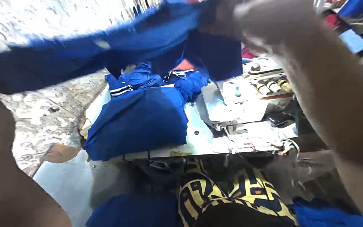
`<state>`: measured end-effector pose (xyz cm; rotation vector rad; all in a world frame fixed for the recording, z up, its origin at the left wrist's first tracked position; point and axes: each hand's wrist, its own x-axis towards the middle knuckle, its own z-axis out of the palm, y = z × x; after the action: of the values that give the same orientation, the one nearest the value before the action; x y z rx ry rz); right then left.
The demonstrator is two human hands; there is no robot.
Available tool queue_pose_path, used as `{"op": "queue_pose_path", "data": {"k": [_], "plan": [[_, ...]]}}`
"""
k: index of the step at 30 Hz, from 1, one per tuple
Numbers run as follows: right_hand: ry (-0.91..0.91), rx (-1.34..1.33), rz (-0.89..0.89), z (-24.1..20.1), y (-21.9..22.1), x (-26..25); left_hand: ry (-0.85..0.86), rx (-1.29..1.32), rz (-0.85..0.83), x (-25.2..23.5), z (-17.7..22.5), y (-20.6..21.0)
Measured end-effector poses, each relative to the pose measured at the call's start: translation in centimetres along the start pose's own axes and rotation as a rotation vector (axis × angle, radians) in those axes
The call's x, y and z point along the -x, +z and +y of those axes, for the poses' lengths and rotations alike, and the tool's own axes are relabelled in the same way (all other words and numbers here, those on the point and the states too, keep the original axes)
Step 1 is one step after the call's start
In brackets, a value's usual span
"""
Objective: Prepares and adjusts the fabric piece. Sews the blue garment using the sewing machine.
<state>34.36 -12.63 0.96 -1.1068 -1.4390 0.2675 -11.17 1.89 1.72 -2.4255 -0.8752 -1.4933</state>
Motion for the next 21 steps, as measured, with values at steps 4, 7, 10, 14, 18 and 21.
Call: {"op": "queue_pose_path", "data": {"k": [4,7,10,14,18,21], "plan": [[-0.235,0.270,-0.153,6.8,3.8,8.0,0.131,-0.219,-0.161,7.8,3.3,1.7],[-0.307,0.336,-0.176,13.1,7.3,16.7,0.104,-0.144,-0.228,16.2,2.1,4.8],[-0.291,0.458,-0.250,18.3,8.6,23.9,-0.059,-0.027,-0.381,25.1,1.4,9.0],[-0.102,0.550,-0.441,20.3,8.2,29.0,-0.274,0.028,-0.406,33.9,2.6,14.0],[0.045,0.627,-0.200,18.9,3.5,29.0,-0.647,0.158,-0.165,37.3,4.7,17.3],[0.173,0.929,0.001,20.3,-0.3,29.4,-1.240,0.520,0.138,37.2,8.0,19.8]]}}
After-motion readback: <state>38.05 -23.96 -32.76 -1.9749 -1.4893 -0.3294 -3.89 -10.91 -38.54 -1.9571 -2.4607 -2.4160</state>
